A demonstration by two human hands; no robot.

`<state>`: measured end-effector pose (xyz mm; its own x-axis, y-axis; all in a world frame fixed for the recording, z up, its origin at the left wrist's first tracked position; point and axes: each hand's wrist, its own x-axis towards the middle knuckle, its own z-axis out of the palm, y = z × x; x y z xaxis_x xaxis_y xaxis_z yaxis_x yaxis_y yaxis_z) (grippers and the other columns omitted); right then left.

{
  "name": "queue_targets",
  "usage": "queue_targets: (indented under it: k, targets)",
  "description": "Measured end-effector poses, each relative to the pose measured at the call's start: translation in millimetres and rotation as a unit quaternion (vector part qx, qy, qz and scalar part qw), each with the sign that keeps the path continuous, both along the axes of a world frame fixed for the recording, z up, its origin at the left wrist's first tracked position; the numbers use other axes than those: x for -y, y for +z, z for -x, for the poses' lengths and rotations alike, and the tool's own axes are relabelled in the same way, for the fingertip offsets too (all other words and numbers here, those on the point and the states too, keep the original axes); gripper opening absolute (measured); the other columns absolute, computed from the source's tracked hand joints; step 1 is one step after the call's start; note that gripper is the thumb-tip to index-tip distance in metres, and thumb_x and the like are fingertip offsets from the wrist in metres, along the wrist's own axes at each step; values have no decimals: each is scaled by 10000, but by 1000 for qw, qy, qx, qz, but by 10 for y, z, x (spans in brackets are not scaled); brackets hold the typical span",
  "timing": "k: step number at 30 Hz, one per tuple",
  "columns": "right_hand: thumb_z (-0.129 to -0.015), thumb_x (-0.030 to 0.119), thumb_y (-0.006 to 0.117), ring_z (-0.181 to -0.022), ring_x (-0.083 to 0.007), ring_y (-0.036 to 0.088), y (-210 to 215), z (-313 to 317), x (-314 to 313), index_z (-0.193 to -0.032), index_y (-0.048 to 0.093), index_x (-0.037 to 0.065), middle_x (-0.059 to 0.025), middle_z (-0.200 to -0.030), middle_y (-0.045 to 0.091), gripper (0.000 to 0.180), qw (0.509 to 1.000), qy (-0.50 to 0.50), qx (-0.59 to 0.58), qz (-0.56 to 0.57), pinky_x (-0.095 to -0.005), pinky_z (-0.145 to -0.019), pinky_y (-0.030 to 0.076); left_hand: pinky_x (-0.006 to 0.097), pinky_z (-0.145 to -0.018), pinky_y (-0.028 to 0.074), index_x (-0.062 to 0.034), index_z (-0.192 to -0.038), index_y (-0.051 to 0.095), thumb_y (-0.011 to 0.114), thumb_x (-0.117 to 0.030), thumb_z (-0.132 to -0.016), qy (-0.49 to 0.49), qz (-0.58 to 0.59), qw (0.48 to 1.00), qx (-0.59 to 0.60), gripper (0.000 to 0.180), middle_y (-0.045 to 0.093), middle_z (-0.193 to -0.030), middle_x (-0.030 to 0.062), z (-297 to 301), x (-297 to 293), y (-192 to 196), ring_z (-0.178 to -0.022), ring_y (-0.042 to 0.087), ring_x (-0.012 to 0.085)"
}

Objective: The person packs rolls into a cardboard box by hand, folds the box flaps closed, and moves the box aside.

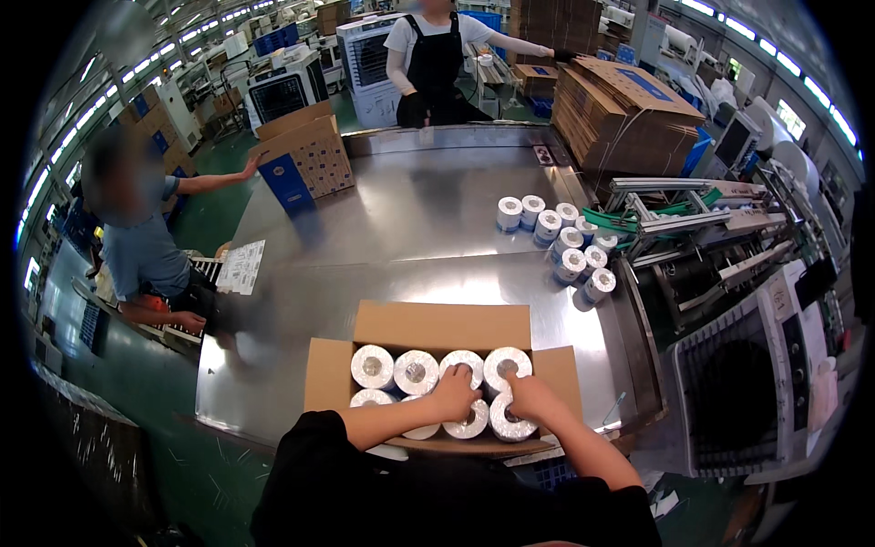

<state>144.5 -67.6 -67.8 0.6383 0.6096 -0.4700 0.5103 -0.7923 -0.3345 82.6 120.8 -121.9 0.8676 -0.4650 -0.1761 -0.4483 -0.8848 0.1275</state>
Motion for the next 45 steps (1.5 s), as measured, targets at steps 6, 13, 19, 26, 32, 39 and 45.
queue_targets:
  k: [6, 13, 19, 26, 32, 39, 45]
  targets:
    - [-728, 199, 644, -818, -387, 623, -334, 39, -155, -1323, 338, 30, -243, -911, 635, 690, 996, 39, -58, 47, -458, -725, 497, 390, -916, 415, -148, -1134, 617, 627, -341, -775, 35, 228, 953, -198, 408, 602, -1087, 149, -28, -665, 495, -1061, 532, 310]
    - [-726, 323, 692, -901, -335, 615, -531, -194, 846, -1203, 496, 31, -198, -975, 639, 592, 907, -263, 272, -186, -410, -808, 482, 401, -932, 422, -42, -1275, 438, 751, -373, -661, 601, -56, 792, 95, 764, 517, -1239, 192, 971, -1644, 850, -1113, 518, 363]
    - [-726, 466, 669, -561, -209, 614, -94, -494, 515, -627, 656, 7, -101, -608, 639, 469, 923, -328, 48, -193, -362, -537, 469, 365, -760, 518, -13, -1121, 504, 815, -205, -544, 593, 228, 770, 66, 684, 640, -1000, 194, 1559, -1906, 662, -916, 637, 309]
    - [-890, 566, 419, -849, -149, 597, -576, -467, -230, -1132, 542, 27, -79, -1012, 608, 603, 844, -133, -448, -262, -268, -733, 488, 431, -725, 487, -21, -1036, 614, 623, -305, -762, 374, 50, 918, -124, 395, 641, -914, 191, 964, -1245, 563, -785, 620, 359]
    - [-662, 512, 732, -1079, -303, 543, -766, -239, 200, -1295, 411, 28, -165, -1204, 542, 859, 898, -251, 145, -331, -407, -930, 425, 452, -857, 416, 15, -1036, 554, 567, -199, -795, 256, 141, 920, 261, 322, 564, -1017, 206, 108, -1152, 5, -963, 530, 389]
    - [-614, 581, 744, -1061, -274, 555, -826, 409, 243, -1224, 520, 44, -158, -1147, 585, 843, 836, -432, -157, -302, -349, -918, 426, 464, -923, 350, 13, -1014, 563, 579, -238, -799, 199, 85, 918, 332, 330, 554, -1061, 206, -847, -1039, -18, -992, 514, 366]
    - [-729, 453, 716, -962, -192, 599, -954, 396, 221, -1187, 544, 14, -121, -1076, 622, 657, 757, -454, -210, -421, -328, -863, 460, 429, -617, 433, -67, -719, 573, 601, -244, -773, 194, 209, 900, 329, 187, 559, -701, 124, -242, -618, 438, -643, 538, 317]
